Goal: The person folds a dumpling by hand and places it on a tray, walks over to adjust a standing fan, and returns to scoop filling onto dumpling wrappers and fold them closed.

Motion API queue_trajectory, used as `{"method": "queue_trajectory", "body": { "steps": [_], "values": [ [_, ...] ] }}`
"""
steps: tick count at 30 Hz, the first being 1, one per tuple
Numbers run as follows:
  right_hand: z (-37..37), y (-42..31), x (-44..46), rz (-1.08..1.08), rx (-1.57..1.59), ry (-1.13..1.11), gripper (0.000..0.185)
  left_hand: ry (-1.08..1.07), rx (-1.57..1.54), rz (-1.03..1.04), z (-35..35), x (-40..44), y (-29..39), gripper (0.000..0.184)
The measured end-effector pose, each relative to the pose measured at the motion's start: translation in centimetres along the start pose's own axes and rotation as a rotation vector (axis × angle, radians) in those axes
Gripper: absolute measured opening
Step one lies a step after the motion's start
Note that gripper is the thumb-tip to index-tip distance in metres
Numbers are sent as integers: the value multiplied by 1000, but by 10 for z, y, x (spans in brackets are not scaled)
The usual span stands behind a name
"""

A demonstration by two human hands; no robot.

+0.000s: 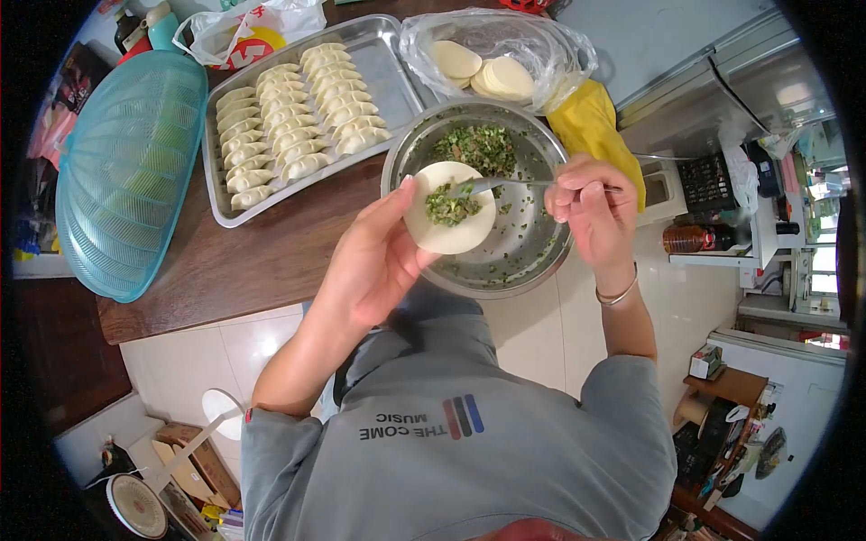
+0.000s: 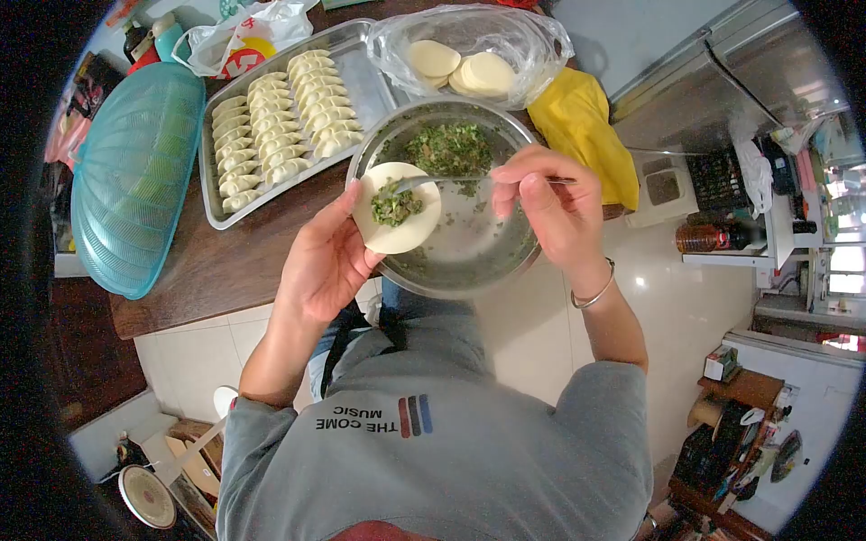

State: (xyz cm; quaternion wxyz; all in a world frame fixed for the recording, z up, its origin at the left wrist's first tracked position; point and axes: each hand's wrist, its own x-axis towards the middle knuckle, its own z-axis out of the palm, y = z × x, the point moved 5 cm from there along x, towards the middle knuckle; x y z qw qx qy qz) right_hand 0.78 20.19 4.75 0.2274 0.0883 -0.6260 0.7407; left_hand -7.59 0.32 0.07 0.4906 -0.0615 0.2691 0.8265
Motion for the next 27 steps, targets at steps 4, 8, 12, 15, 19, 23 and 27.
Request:
{"method": "queue_trajectory", "body": {
  "steps": [4,8,12,15,19,23,27],
  "values": [
    [8,-3,-1,20,-242,-109,16,-36,8,0,5,-1,0,40],
    [9,-9,-2,-14,-358,-122,14,-1,67,4,1,-1,-2,41],
    [2,-12,-4,-66,-214,-28,14,44,49,34,8,-1,-1,41],
    [9,-10,-6,14,-466,-109,17,9,76,30,7,-2,1,42],
    [-11,-11,-8,45,-318,154,17,32,60,147,-4,-8,16,37],
    [-10,3,-17,175,-813,133,16,45,-46,242,-35,-21,36,34],
    [-10,1,-18,-16,-1084,134,14,273,-102,361,-49,-37,42,30]
  ]
}}
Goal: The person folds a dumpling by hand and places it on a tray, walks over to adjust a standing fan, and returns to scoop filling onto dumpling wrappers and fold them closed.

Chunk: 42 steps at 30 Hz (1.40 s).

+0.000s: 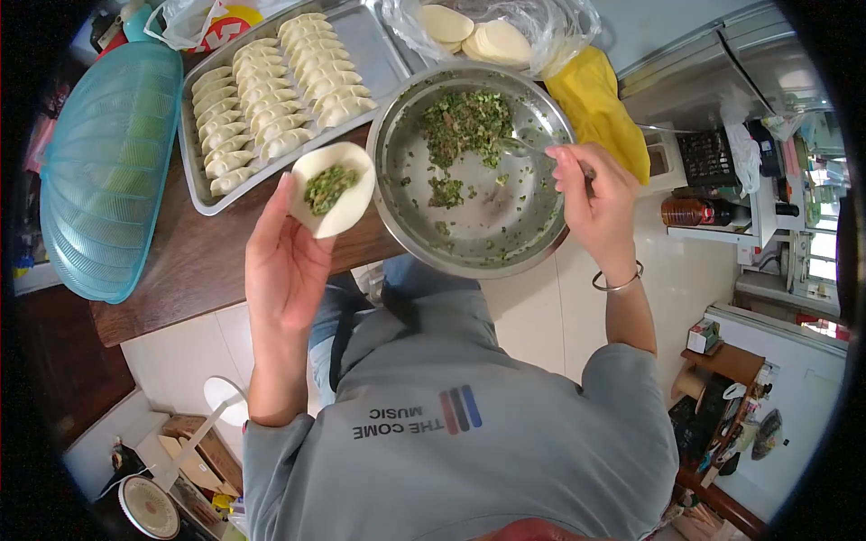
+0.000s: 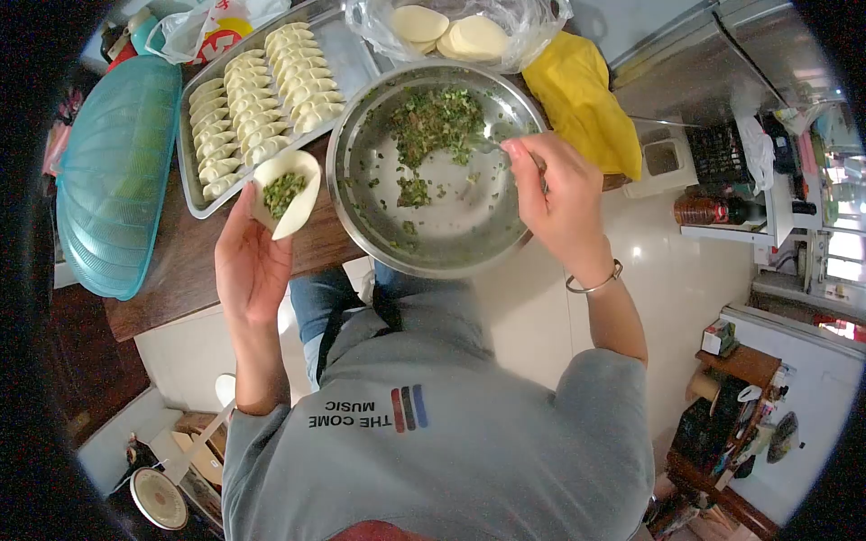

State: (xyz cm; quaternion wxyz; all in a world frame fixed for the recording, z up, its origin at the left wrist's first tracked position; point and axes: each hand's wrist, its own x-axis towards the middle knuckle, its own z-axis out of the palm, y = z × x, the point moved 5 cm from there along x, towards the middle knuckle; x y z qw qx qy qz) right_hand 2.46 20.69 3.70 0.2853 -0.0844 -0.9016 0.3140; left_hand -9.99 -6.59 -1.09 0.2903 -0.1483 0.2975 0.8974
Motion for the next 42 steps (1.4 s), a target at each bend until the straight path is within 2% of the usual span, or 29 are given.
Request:
{"method": "queue_trajectory", "body": {
  "steps": [4,5,7,9,10,13,16,18,21,30,37,40,42],
  "values": [
    [4,15,-2,96,-92,-39,14,-77,52,-20,-19,-9,1,29],
    [6,20,-3,129,-88,-43,14,-9,105,12,-22,-10,0,30],
    [9,20,-3,160,-85,-49,15,-19,143,-13,-20,-12,-4,30],
    [19,22,-3,355,152,-104,15,-31,179,-36,-22,-12,-6,31],
    [21,21,-3,353,150,-104,15,-52,197,-51,-24,-11,-9,33],
    [26,15,0,308,196,-198,15,-87,205,-75,-23,-11,-10,35],
    [9,9,9,224,195,-89,14,-102,175,-84,-18,-12,-10,34],
    [-1,1,17,2,-83,-74,10,-104,157,-79,-19,-13,-10,34],
    [3,0,16,-73,-89,-161,8,-112,171,-97,-21,-12,-11,36],
    [13,-2,9,-122,-47,-337,7,-148,150,-99,-13,-14,-12,32],
    [7,3,12,-122,-50,-271,9,-151,150,-103,-13,-13,-13,33],
    [11,-1,11,-89,-29,-346,11,-147,161,-100,-20,-12,-13,35],
    [6,-1,14,-138,-22,-238,11,-145,173,-107,-21,-12,-14,37]
  ]
}}
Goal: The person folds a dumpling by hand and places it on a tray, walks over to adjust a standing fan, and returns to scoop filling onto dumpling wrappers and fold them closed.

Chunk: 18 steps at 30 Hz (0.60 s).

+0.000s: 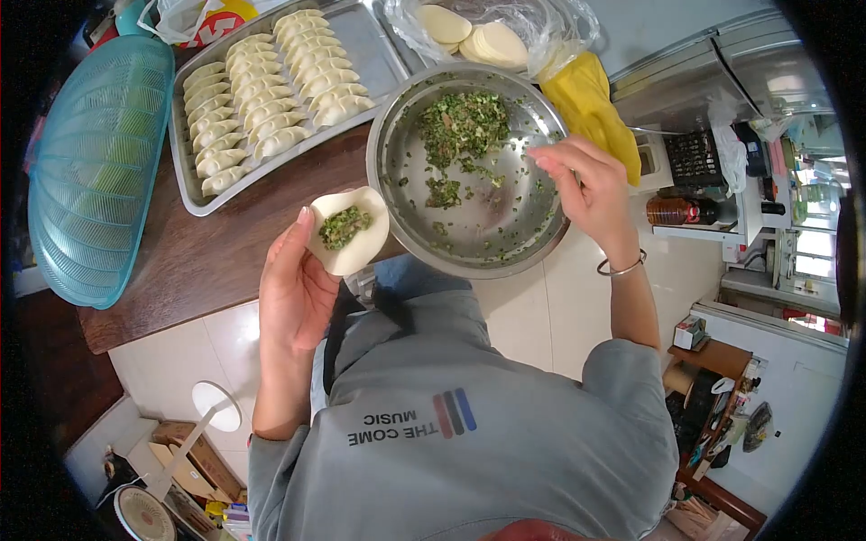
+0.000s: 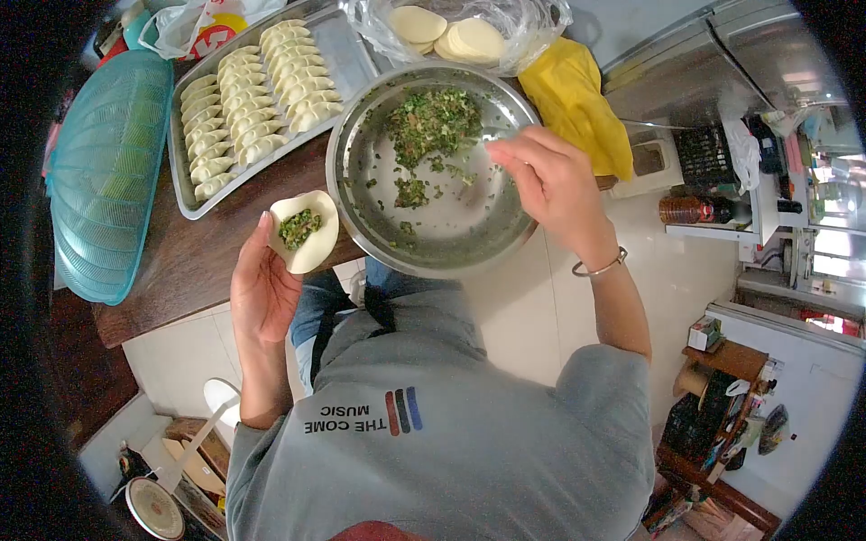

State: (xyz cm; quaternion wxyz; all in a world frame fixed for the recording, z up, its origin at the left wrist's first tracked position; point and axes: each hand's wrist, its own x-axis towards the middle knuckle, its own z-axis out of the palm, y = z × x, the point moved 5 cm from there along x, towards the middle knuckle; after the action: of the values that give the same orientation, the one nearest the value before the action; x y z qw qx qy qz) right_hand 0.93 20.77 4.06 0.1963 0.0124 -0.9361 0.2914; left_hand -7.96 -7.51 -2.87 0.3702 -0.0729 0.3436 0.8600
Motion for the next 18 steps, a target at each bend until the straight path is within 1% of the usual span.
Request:
{"method": "queue_trajectory", "body": {
  "steps": [4,6,7,9,10,12,14,16,18],
  "values": [
    [7,4,-2,-36,14,-73,11,-1,9,12,3,0,1,37],
    [3,-3,-1,13,52,-135,10,5,6,15,4,-1,1,37],
    [5,0,-1,15,51,-135,10,-1,17,19,6,-1,1,37],
    [4,8,-1,-12,-9,-21,10,-9,28,19,7,-2,1,38],
    [3,5,-3,-13,-10,-20,10,-22,23,18,7,-2,1,38],
    [4,0,-4,3,-21,-127,11,-34,12,25,8,-1,2,38],
    [3,-2,-1,20,26,-134,12,10,-3,18,7,-2,2,31],
    [5,-2,0,43,73,-134,13,10,5,14,8,-2,2,31],
    [10,-1,5,32,87,-162,10,9,14,11,8,-2,1,31]
  ]
}}
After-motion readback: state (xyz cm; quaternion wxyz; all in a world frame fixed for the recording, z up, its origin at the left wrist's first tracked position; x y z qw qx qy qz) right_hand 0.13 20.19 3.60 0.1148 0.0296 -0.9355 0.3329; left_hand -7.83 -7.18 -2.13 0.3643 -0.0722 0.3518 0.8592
